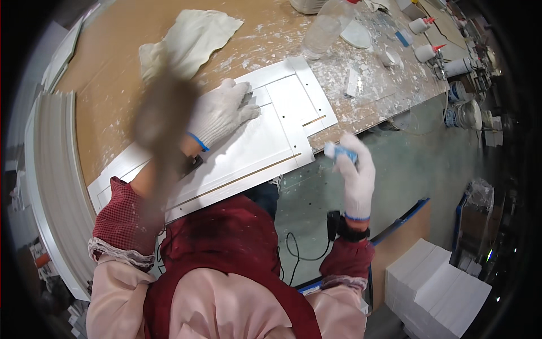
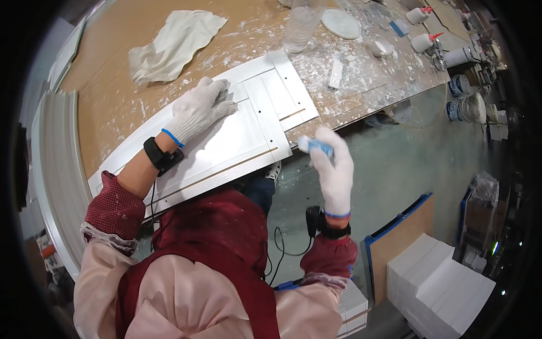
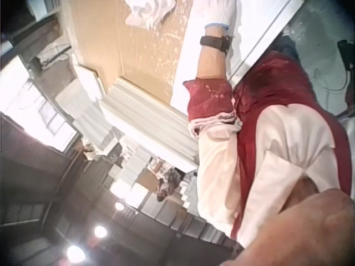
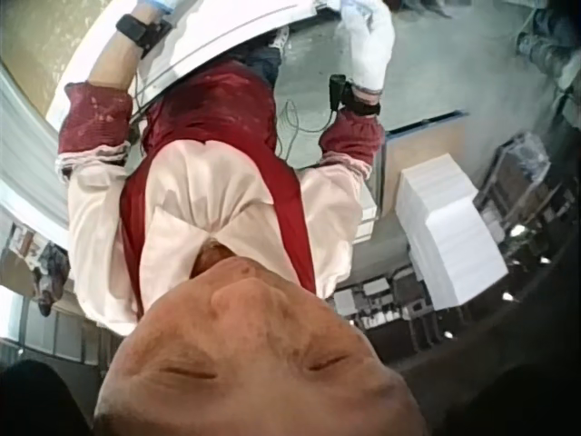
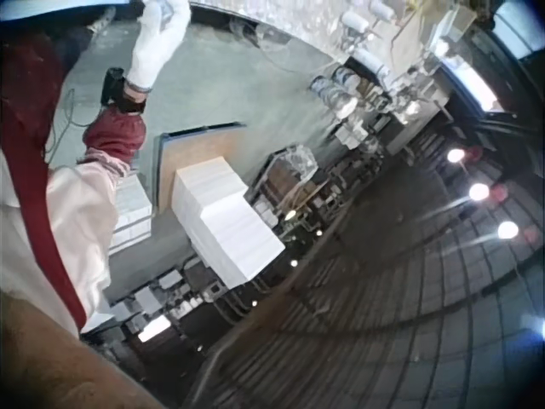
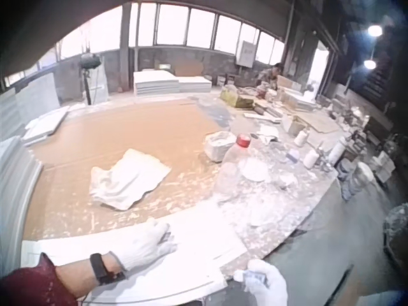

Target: Applying blue sealant to the joints of white cabinet doors and wiping away excess with a cloth.

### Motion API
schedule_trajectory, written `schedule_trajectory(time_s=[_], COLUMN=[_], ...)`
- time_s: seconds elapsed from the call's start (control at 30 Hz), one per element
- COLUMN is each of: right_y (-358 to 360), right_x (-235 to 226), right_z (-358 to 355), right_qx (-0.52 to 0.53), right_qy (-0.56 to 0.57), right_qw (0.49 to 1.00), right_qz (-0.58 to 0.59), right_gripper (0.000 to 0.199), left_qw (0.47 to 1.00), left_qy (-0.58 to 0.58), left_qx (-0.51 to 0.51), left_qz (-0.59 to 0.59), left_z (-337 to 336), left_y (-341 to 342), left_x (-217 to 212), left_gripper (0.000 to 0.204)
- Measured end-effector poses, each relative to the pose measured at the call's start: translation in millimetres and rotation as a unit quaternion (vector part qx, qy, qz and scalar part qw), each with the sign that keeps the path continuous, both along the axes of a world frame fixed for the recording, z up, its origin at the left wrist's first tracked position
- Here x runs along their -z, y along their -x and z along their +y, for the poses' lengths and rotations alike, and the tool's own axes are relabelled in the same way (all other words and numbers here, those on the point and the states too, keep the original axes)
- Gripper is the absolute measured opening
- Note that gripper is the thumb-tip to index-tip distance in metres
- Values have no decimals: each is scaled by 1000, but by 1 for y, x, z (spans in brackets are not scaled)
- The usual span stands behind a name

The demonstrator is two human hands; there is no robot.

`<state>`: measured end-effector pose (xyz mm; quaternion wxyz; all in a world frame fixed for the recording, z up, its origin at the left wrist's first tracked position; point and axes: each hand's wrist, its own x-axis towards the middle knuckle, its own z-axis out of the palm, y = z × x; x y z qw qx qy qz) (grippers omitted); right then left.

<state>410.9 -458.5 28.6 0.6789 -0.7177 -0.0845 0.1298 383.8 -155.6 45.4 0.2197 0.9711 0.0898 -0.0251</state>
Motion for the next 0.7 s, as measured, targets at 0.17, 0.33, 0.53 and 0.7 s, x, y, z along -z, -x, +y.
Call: schedule_trajectory(time_s=[0.17,0.33,0.53,0.7], right_y=[-67,-106,-119,-123], right_x=[-6,-8,2,-7], right_z=[76,122,134,143], right_qx=[-87,-147,-214,-278], right_qy=[117,231,193,263], right_qw=[974,935,931,881], right_qz=[-176,-227,-225,-279], right_gripper=[30,31,30,31], left_qw=[999,998,998,998], left_qy=[-4,40,37,35], left_qx=[-18,-32,-30,-38], left_qz=[33,23,37,39], left_z=[-5,-1,-1,5], left_y=[0,6,3,5], left_x=[8,8,15,20], left_gripper=[41,44,44,51])
